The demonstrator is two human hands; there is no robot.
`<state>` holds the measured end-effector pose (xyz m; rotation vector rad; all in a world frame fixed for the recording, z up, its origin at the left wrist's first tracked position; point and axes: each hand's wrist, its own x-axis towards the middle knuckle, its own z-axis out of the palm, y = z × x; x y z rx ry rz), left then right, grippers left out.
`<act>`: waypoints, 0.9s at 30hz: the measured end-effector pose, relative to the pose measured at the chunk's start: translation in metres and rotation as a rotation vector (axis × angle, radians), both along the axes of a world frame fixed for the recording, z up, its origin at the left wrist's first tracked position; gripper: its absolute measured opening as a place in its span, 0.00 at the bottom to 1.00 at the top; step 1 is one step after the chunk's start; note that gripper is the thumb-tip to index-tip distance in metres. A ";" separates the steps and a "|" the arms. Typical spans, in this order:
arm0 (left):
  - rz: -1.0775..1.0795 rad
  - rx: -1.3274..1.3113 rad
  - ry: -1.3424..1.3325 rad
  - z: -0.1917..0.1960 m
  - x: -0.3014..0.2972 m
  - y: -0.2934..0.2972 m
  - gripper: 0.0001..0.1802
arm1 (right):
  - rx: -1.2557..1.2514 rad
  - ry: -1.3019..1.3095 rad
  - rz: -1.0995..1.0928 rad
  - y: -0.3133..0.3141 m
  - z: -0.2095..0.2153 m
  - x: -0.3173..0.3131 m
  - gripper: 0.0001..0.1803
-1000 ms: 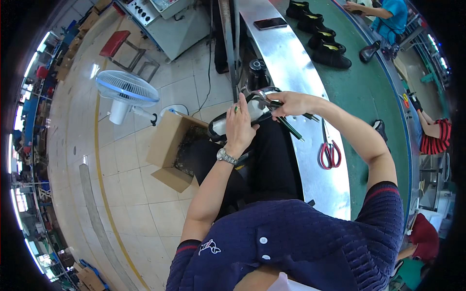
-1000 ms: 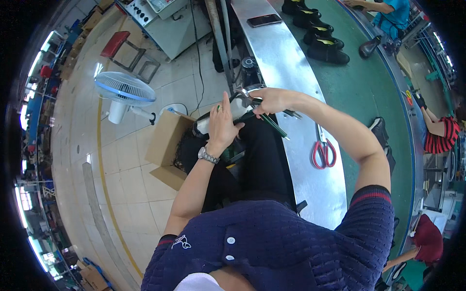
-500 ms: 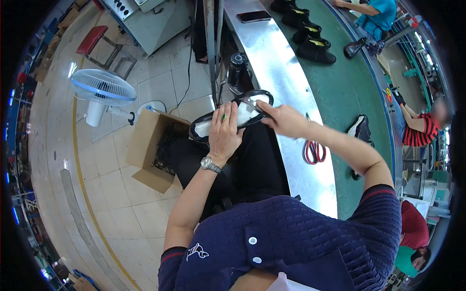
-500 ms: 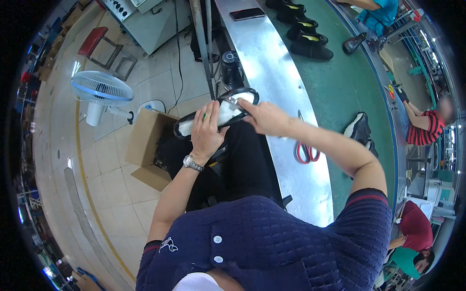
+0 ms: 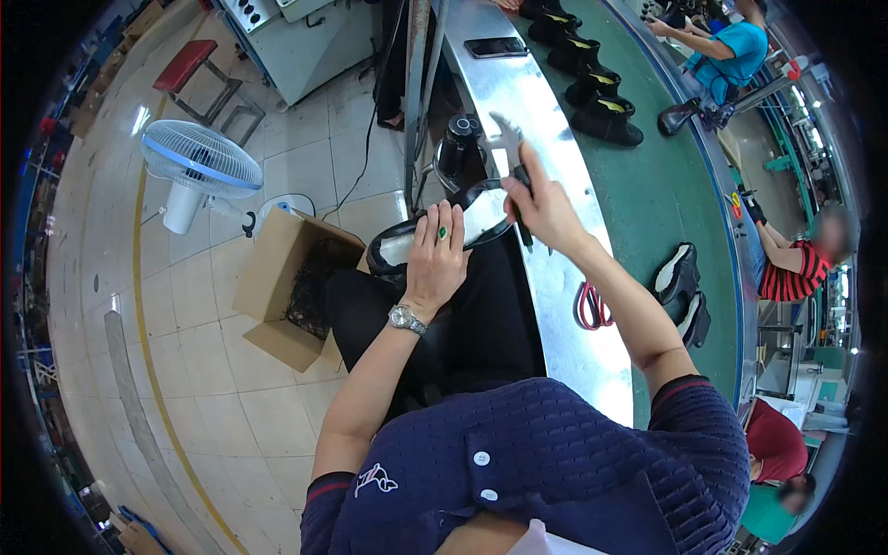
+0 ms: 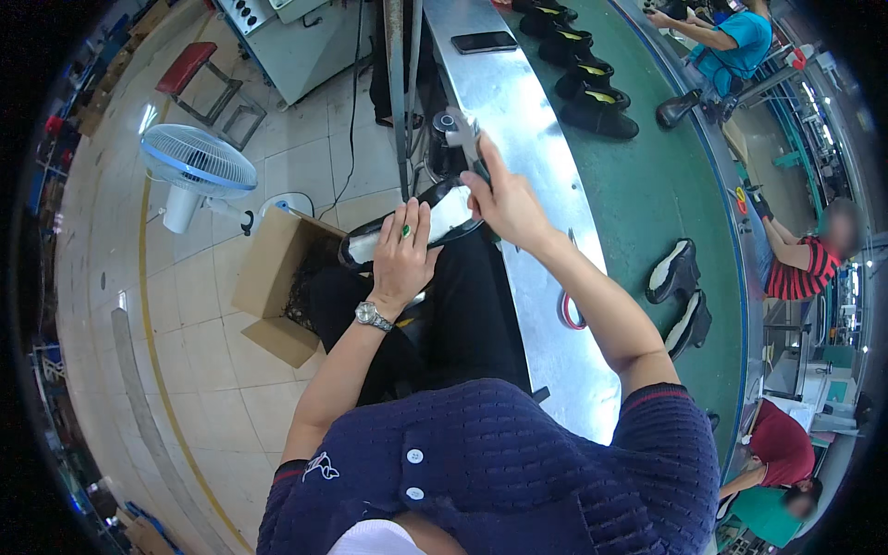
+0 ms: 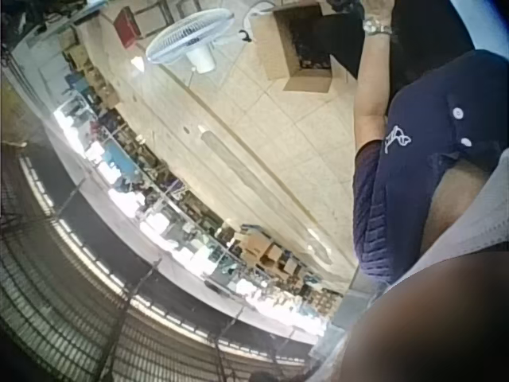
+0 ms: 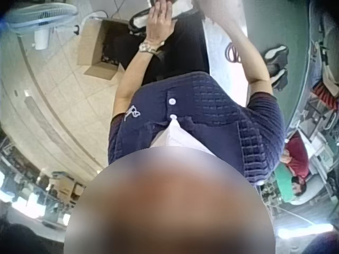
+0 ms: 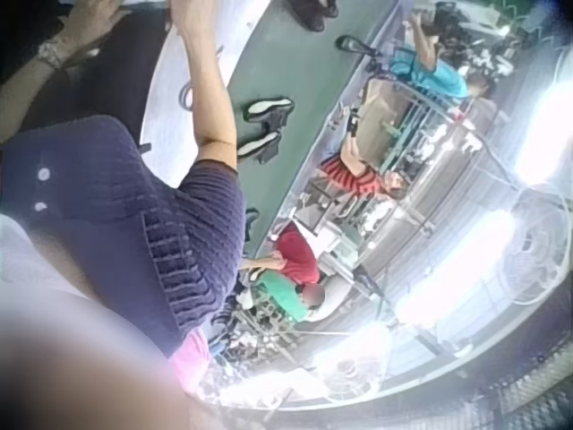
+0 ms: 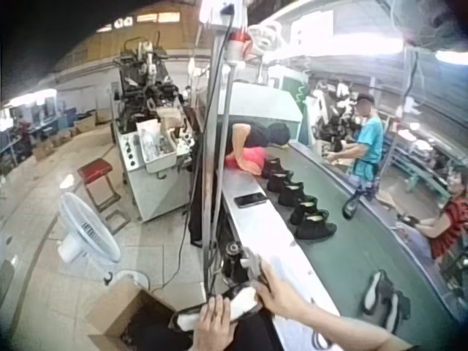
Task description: Trimming the excess material from a shoe upper and sole using scissors and pliers.
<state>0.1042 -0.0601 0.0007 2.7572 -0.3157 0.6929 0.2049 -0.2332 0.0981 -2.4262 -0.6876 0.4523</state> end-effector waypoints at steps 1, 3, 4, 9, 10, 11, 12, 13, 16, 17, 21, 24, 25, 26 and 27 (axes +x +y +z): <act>-0.001 0.021 0.002 0.001 0.000 0.000 0.39 | 0.003 -0.081 -0.030 -0.003 -0.023 0.002 0.29; 0.002 0.017 0.017 -0.003 -0.006 0.003 0.39 | -0.081 -0.031 -0.019 0.002 -0.027 -0.004 0.29; 0.032 0.013 0.027 -0.002 -0.005 0.006 0.39 | -0.084 0.093 0.023 0.008 0.001 0.003 0.29; 0.031 -0.022 0.029 0.003 0.006 -0.007 0.41 | -0.063 -0.217 0.019 -0.012 -0.037 0.018 0.30; 0.042 -0.013 0.029 0.000 0.003 -0.001 0.41 | -0.129 -0.033 0.026 0.000 -0.021 0.015 0.30; 0.055 -0.003 0.028 -0.002 -0.001 0.005 0.41 | -0.200 0.147 0.042 0.009 0.000 0.013 0.30; 0.054 -0.021 0.021 0.000 0.000 0.009 0.41 | -0.143 0.174 0.036 0.015 0.020 0.013 0.30; 0.052 -0.038 0.021 0.002 -0.002 0.011 0.41 | -0.088 0.211 0.033 0.020 0.029 0.010 0.30; 0.055 -0.063 -0.040 0.001 -0.002 -0.001 0.40 | 0.038 -0.122 -0.047 0.000 -0.016 0.001 0.29; 0.049 -0.057 -0.047 0.002 0.001 -0.007 0.40 | -0.064 -0.213 0.011 -0.012 -0.035 0.007 0.30; 0.044 -0.068 0.002 -0.002 -0.010 0.000 0.38 | -0.066 0.056 0.033 0.011 0.015 -0.003 0.30; 0.056 -0.058 -0.014 -0.002 -0.010 -0.004 0.38 | 0.053 -0.011 -0.058 0.011 -0.005 -0.013 0.31; 0.053 -0.060 -0.021 -0.001 -0.007 -0.006 0.38 | -0.032 -0.085 -0.023 0.003 -0.025 -0.006 0.31; 0.036 -0.038 -0.025 -0.002 -0.004 -0.007 0.33 | -0.128 -0.034 -0.002 0.000 -0.034 -0.004 0.31; 0.028 -0.011 -0.019 -0.005 -0.006 -0.003 0.29 | -0.123 -0.030 0.004 0.008 -0.021 -0.007 0.31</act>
